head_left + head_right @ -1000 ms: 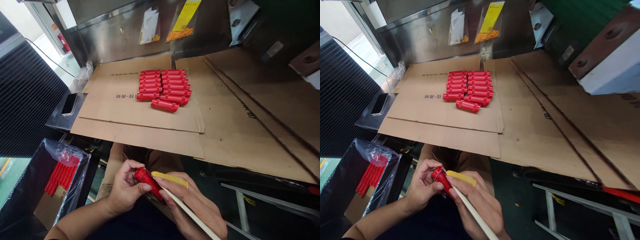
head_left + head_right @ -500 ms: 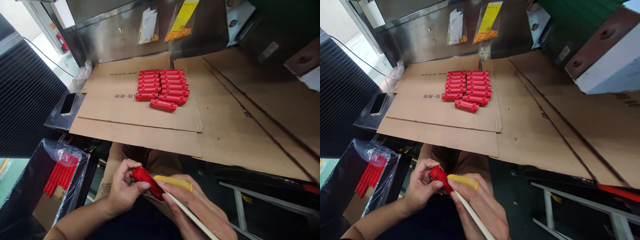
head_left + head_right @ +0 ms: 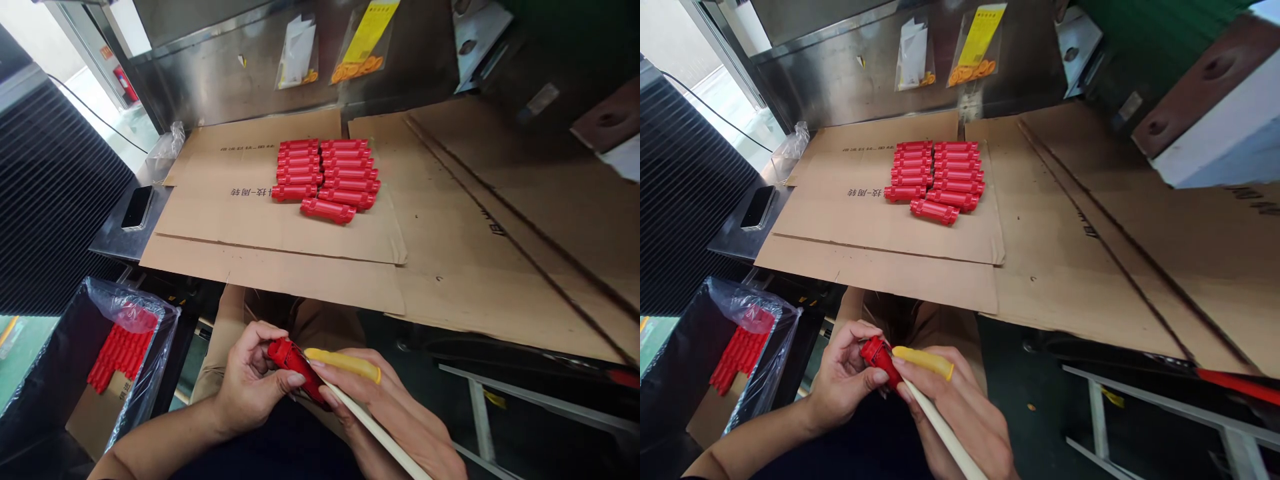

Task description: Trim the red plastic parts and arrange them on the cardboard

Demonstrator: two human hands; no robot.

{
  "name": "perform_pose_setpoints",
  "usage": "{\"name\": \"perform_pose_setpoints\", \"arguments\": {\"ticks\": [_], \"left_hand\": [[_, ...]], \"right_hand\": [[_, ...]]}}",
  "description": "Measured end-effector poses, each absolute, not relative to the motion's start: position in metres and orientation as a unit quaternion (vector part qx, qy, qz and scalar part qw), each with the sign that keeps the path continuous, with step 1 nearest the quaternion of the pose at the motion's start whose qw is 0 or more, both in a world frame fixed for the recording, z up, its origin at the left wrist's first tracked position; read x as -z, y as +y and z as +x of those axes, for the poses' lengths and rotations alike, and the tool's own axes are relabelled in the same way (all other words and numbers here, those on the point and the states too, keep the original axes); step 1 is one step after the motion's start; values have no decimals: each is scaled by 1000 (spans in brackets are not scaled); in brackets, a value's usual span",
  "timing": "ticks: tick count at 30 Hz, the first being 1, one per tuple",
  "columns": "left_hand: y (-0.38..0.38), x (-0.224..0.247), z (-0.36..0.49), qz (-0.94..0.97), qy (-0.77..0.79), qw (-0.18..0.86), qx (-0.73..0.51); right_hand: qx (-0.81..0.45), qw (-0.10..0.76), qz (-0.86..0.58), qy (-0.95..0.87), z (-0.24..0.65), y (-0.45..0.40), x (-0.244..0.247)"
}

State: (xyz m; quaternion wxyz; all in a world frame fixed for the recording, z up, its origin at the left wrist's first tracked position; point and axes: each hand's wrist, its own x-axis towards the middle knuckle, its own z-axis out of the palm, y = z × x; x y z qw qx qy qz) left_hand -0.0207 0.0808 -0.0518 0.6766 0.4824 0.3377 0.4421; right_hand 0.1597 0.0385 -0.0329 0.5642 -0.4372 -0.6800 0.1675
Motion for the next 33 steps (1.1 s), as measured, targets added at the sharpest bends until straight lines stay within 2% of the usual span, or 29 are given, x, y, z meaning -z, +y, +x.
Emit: {"name": "perform_pose_setpoints", "arguments": {"ticks": [6, 10, 12, 14, 16, 21, 26, 33], "left_hand": [[80, 56, -21, 543, 359, 600, -464], [78, 59, -18, 570, 372, 545, -490], [78, 58, -17, 555, 375, 547, -502], [78, 57, -16, 521, 370, 579, -506], [80, 55, -17, 479, 345, 632, -502], [87, 59, -20, 401, 267, 733, -480], [89, 61, -19, 358, 237, 765, -480], [90, 50, -18, 304, 235, 810, -443]], "right_hand": [[-223, 510, -451, -698, 164, 38, 44], [-122, 505, -418, -746, 162, 43, 55], [-71, 497, -416, -758, 160, 45, 57], [-78, 504, -420, -750, 160, 44, 55], [-151, 529, -445, -707, 162, 40, 51], [-428, 556, -513, -495, 176, 29, 47], [-624, 589, -392, -331, 186, 29, 56], [-707, 583, -294, -272, 188, 39, 65]]}}
